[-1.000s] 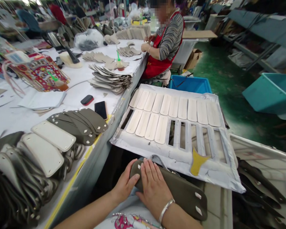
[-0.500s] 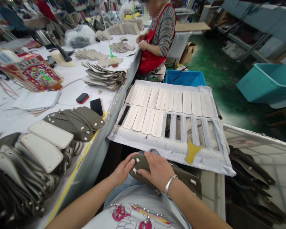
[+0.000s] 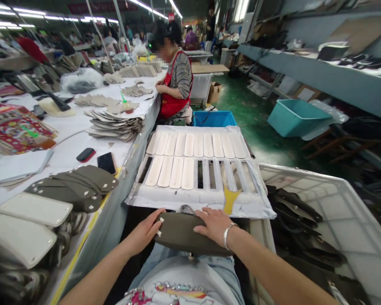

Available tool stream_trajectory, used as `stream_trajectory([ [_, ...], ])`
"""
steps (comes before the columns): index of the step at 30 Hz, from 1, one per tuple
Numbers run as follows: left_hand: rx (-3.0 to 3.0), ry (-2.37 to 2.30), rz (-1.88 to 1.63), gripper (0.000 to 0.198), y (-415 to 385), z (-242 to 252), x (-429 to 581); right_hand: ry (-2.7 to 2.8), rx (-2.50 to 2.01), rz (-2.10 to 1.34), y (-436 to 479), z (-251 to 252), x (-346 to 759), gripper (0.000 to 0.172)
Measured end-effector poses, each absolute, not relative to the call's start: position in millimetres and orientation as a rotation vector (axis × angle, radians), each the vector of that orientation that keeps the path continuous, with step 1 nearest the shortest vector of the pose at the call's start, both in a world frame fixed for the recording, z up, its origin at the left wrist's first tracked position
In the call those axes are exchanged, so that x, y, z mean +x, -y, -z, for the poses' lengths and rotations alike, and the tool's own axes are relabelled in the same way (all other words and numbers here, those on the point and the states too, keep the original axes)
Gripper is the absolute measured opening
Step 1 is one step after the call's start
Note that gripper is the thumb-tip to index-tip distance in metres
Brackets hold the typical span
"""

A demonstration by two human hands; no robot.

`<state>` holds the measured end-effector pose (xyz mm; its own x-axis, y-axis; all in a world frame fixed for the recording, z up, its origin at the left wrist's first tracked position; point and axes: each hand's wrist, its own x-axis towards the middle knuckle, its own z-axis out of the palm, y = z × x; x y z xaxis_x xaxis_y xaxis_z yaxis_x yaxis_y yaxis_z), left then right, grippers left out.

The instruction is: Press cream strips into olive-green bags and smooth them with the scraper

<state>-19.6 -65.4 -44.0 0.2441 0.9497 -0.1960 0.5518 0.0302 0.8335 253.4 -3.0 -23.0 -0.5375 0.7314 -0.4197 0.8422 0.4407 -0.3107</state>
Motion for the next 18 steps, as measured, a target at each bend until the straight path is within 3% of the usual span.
stream_trajectory([
  [3,1.696,-1.387,-0.455,0.045,55.7,35.6,-20.9,-2.392,1.493,0.676,8.6,18.4,299.1,0.060],
  [8,2.112,-1.444,-0.298,0.039,45.4,18.1,11.6,-2.429,1.553,0.812,13.7,9.2,313.3,0.039],
  [14,2.412,-1.196,-0.165,0.088,53.6,17.9,95.2,-2.502,1.551,0.969,4.6,18.3,275.6,0.040],
  [18,2.448,-1.205,-0.193,0.079,53.4,20.4,113.8,-2.525,1.689,1.141,3.4,31.5,287.2,0.034],
])
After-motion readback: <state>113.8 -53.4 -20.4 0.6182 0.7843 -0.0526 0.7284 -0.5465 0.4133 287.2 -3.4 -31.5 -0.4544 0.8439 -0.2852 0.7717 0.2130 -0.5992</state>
